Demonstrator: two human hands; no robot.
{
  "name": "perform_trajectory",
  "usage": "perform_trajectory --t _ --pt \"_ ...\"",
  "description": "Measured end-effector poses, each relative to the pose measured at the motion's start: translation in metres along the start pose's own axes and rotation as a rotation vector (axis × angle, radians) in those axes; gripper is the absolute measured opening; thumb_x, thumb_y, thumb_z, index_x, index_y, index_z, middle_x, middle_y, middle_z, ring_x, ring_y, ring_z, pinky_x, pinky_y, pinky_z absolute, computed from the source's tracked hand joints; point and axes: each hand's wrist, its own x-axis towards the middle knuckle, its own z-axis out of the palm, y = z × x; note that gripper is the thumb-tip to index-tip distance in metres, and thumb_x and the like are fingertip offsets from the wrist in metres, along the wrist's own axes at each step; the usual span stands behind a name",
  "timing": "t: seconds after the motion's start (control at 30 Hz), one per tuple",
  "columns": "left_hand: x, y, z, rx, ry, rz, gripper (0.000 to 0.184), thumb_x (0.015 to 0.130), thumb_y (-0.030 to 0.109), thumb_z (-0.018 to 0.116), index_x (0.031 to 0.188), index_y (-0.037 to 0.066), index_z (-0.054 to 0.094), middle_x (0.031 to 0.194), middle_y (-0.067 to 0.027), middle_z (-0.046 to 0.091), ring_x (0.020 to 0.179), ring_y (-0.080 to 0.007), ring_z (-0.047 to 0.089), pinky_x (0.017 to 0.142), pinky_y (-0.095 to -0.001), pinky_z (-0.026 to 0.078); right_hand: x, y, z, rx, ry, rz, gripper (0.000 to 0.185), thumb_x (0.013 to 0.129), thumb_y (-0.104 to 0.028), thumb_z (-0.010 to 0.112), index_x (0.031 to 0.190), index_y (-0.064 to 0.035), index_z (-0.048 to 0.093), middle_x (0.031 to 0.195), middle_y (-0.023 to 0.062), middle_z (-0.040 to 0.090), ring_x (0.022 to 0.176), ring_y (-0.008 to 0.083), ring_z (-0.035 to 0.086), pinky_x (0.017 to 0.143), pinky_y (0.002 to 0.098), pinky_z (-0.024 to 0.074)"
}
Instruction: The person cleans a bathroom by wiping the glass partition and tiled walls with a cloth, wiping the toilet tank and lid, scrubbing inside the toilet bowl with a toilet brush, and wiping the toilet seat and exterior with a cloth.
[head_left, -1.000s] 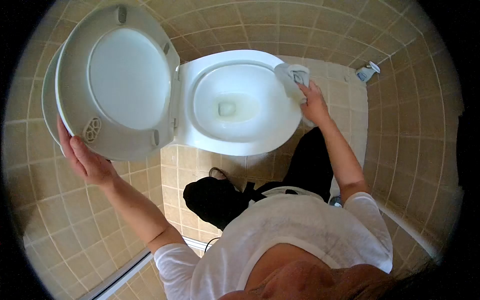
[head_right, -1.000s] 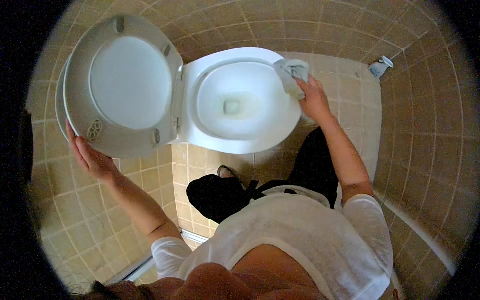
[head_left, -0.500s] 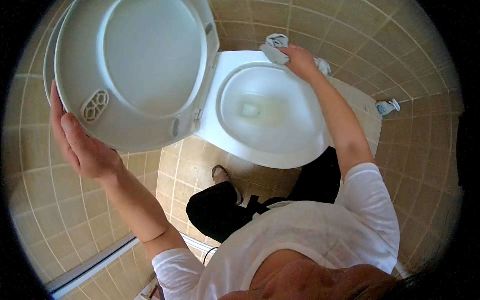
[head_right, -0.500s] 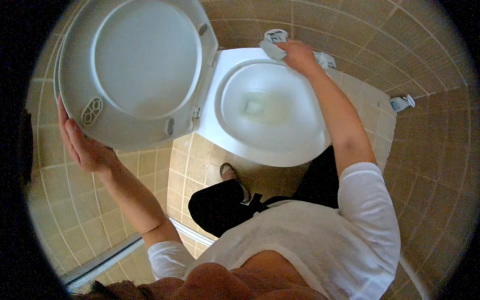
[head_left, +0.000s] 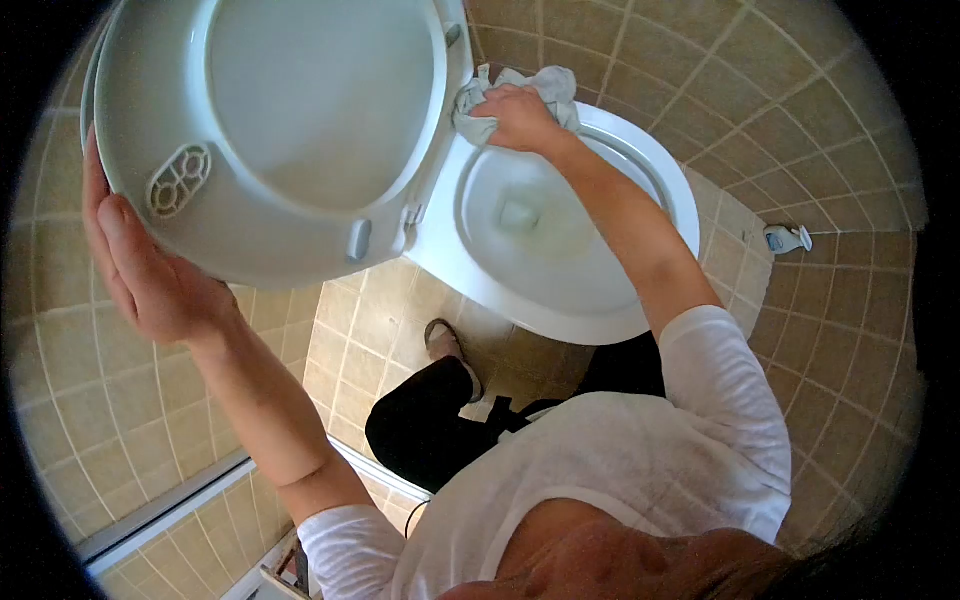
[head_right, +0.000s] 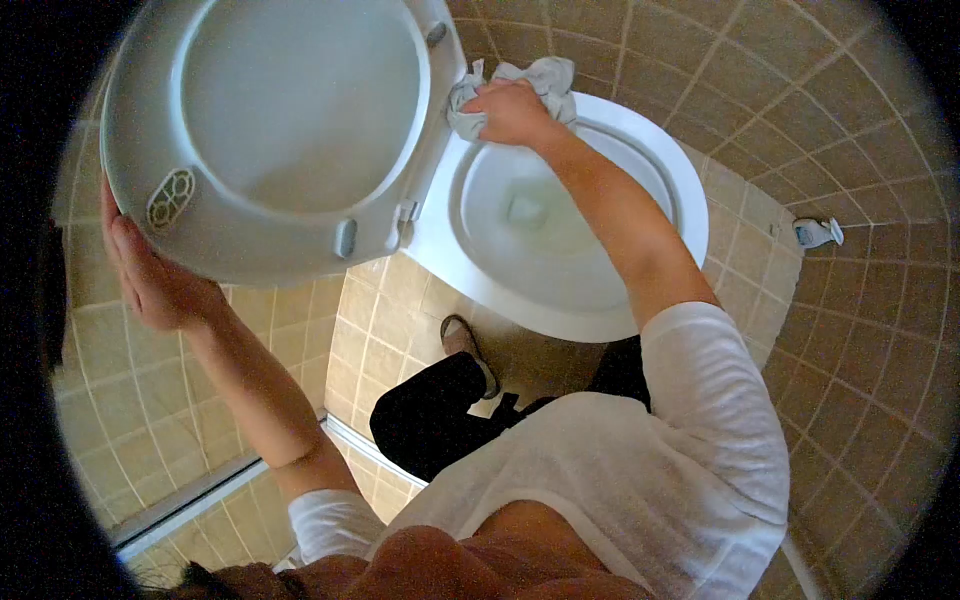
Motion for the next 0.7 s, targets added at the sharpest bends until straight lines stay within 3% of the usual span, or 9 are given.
perform_trajectory --t 0.1,0.13,0.37,0.43,0.5,0.57,0.7 --pt "0.004 -0.003 -0.004 -0.013 -0.074 0.047 0.047 0.091 0.02 0.029 0.126 -0.011 0.032 0.119 -0.0232 0.048 0.106 -0.0267 0.052 0.089 -0.0345 0.043 0.006 -0.006 -0.001 0.005 -0.009 0.02 0.039 0.061 -0.021 0.063 0.1 -0.0249 0.063 0.097 0.0034 0.059 0.102 0.0258 0.051 0.081 0.0448 0.041" --pt "0.003 -0.003 -0.002 -0.039 -0.041 0.035 0.047 0.091 0.02 0.03 0.126 -0.011 0.032 0.118 -0.0227 0.048 0.105 -0.0265 0.052 0.089 -0.0343 0.043 0.006 -0.008 -0.001 -0.01 0.013 0.001 0.037 0.061 -0.023 0.063 0.098 -0.0228 0.064 0.09 0.0039 0.057 0.098 0.0256 0.052 0.079 0.0451 0.0416" --pt "0.005 0.002 0.002 -0.053 -0.062 0.043 0.044 0.09 0.018 0.031 0.123 -0.009 0.039 0.114 -0.0175 0.052 0.102 -0.0227 0.053 0.086 -0.0319 0.042 -0.003 -0.047 0.004 0.132 -0.112 -0.134 0.036 0.06 -0.028 0.064 0.095 -0.0175 0.064 0.091 0.0063 0.059 0.092 0.0269 0.055 0.076 0.0445 0.044" --pt "0.007 -0.001 0.003 0.044 0.032 0.07 0.049 0.087 0.02 0.035 0.125 -0.012 0.035 0.115 -0.0227 0.05 0.102 -0.0305 0.053 0.089 -0.037 0.041 -0.01 -0.07 0.007 0.174 -0.126 -0.22 0.027 0.06 -0.023 0.063 0.086 -0.0142 0.065 0.083 0.0083 0.058 0.084 0.0292 0.056 0.074 0.0386 0.045" --pt "0.005 -0.003 0.004 -0.063 0.049 0.028 0.049 0.087 0.02 0.034 0.123 -0.012 0.037 0.116 -0.0224 0.05 0.102 -0.0301 0.053 0.088 -0.0368 0.042 -0.022 -0.092 0.013 0.184 -0.12 -0.281 0.028 0.059 -0.022 0.063 0.085 -0.0137 0.064 0.082 0.0089 0.057 0.083 0.03 0.055 0.072 0.0399 0.0446" --pt "0.004 0.0 0.009 0.044 0.062 0.05 0.047 0.087 0.019 0.034 0.123 -0.011 0.039 0.118 -0.0215 0.049 0.104 -0.0292 0.052 0.089 -0.0375 0.04 -0.032 -0.119 0.016 0.25 -0.215 -0.388 0.028 0.057 -0.022 0.063 0.085 -0.0144 0.063 0.08 0.0089 0.055 0.081 0.0302 0.055 0.068 0.0418 0.0436" --pt "0.005 -0.004 0.002 0.058 0.004 0.074 0.045 0.088 0.019 0.035 0.122 -0.01 0.041 0.121 -0.0198 0.048 0.107 -0.0278 0.049 0.092 -0.0375 0.038 -0.058 -0.163 0.012 0.165 -0.305 -0.404 0.028 0.057 -0.021 0.063 0.085 -0.0154 0.063 0.077 0.0086 0.053 0.081 0.0294 0.055 0.065 0.0427 0.0424"
